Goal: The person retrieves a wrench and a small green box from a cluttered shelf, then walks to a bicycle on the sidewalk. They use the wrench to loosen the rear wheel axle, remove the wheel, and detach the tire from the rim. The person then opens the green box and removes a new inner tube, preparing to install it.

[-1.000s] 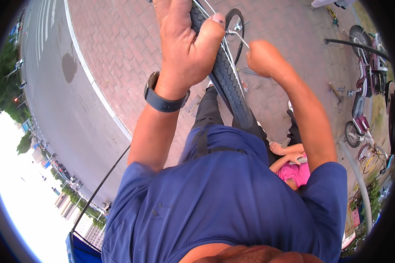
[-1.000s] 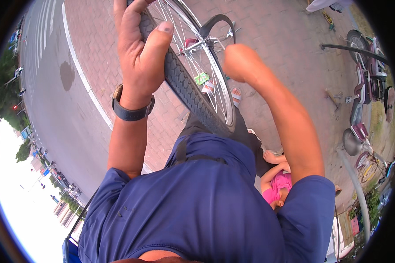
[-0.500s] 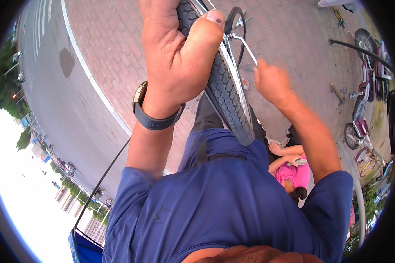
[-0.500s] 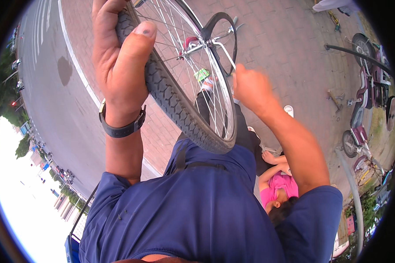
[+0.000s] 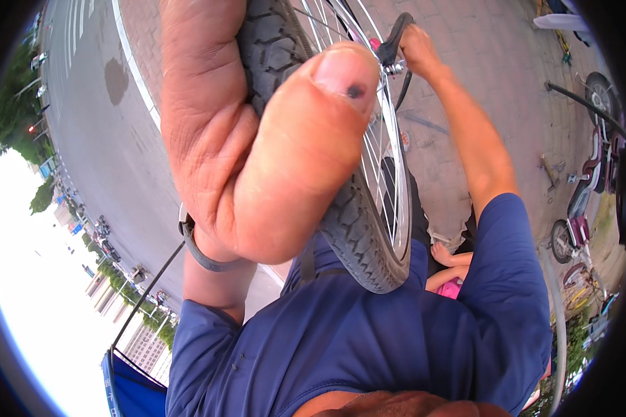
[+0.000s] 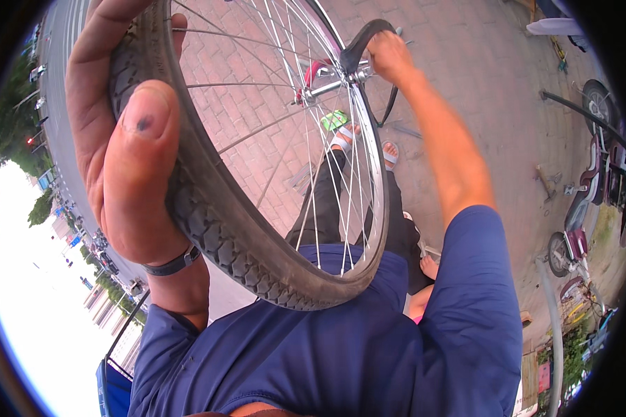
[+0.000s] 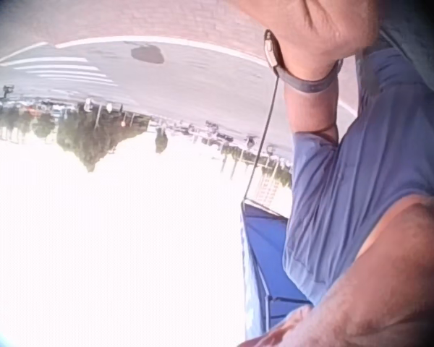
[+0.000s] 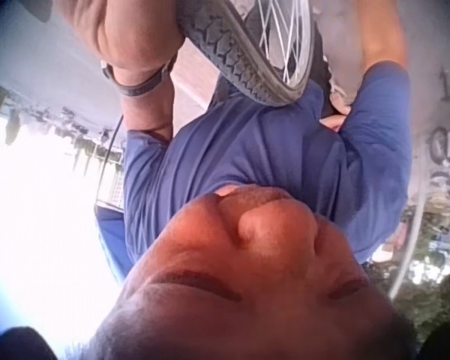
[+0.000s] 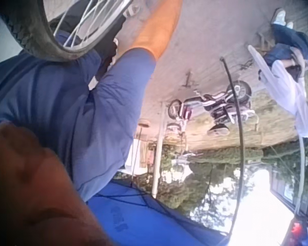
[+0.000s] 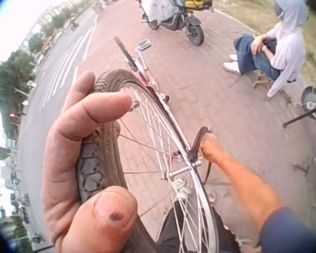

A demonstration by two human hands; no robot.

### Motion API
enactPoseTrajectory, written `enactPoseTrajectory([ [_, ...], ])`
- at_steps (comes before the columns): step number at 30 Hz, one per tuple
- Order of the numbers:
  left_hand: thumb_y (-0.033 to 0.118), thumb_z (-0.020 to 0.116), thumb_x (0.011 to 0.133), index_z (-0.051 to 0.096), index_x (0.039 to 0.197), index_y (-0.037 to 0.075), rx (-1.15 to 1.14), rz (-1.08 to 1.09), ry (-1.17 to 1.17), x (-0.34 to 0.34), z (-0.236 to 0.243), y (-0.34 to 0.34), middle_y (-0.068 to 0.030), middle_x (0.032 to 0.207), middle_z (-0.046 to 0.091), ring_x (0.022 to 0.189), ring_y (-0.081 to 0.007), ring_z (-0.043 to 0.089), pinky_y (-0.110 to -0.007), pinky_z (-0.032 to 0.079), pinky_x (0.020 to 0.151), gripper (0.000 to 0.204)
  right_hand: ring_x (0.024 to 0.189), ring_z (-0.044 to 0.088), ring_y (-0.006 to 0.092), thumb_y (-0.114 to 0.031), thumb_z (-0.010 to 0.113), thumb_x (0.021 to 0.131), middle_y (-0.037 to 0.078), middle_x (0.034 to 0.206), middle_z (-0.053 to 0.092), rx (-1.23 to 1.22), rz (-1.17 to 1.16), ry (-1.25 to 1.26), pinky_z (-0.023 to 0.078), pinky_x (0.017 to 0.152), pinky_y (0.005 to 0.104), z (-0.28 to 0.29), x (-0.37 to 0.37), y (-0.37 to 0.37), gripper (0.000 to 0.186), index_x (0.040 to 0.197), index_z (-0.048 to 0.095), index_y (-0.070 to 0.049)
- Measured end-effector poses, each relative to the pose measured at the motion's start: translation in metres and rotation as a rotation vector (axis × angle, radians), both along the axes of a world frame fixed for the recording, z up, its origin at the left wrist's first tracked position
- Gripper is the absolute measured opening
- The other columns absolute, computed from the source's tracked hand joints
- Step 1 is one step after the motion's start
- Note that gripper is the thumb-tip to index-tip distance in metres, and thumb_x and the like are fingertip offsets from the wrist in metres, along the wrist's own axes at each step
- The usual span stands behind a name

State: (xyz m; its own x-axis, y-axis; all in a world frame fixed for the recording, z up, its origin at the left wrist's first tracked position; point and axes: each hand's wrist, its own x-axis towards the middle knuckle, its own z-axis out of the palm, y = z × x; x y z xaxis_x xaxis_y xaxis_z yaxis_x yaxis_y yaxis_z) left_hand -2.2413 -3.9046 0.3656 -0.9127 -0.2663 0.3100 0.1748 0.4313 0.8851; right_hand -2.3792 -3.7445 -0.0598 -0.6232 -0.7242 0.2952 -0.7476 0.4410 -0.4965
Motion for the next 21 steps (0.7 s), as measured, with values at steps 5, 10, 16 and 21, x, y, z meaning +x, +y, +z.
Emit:
enactPoseTrajectory([
  [5, 0.023, 0.063, 0.084, 0.057, 0.132, -0.003, 0.008, -0.01, -0.002, 0.002, 0.001, 0.003, -0.0303, 0.156, 0.032, 0.15, -0.0318, 0.025, -0.041, 0.018, 0.119, 0.055, 0.09, 0.062, 0.0406, -0.007, 0.061, 0.082, 0.021, 0.096, 0.065, -0.054, -0.018, -0.028, 0.051, 0.078, 0.0491, 0.019, -0.057, -0.034, 0.015, 0.095, 0.063, 0.0],
  [10, 0.023, 0.063, 0.084, 0.057, 0.132, -0.003, 0.007, 0.002, -0.01, 0.004, 0.001, 0.003, -0.0296, 0.155, 0.033, 0.149, -0.0312, 0.026, -0.04, 0.019, 0.119, 0.055, 0.098, 0.06, 0.0396, -0.009, 0.064, 0.075, 0.018, 0.095, 0.064, -0.002, 0.233, 0.095, 0.047, 0.087, 0.0503, 0.095, -0.083, -0.061, 0.016, 0.09, 0.067, -0.004],
  [16, 0.024, 0.063, 0.084, 0.057, 0.133, -0.003, 0.031, -0.019, 0.011, -0.002, 0.004, 0.007, -0.0289, 0.155, 0.034, 0.148, -0.0305, 0.027, -0.04, 0.019, 0.119, 0.055, 0.103, 0.063, 0.028, -0.01, 0.064, 0.077, 0.009, 0.094, 0.071, 0.524, 0.344, 0.398, 0.04, 0.1, 0.0461, 0.202, -0.096, -0.077, 0.013, 0.084, 0.074, -0.012],
  [21, 0.024, 0.063, 0.085, 0.057, 0.133, -0.003, 0.086, -0.001, 0.009, -0.015, 0.013, 0.014, -0.0282, 0.154, 0.036, 0.148, -0.0299, 0.029, -0.039, 0.019, 0.119, 0.055, 0.088, 0.072, 0.0269, -0.018, 0.065, 0.079, 0.01, 0.084, 0.075, 0.629, 0.288, 0.463, 0.051, 0.079, 0.0433, 0.301, -0.056, -0.062, 0.014, 0.078, 0.077, -0.01],
])
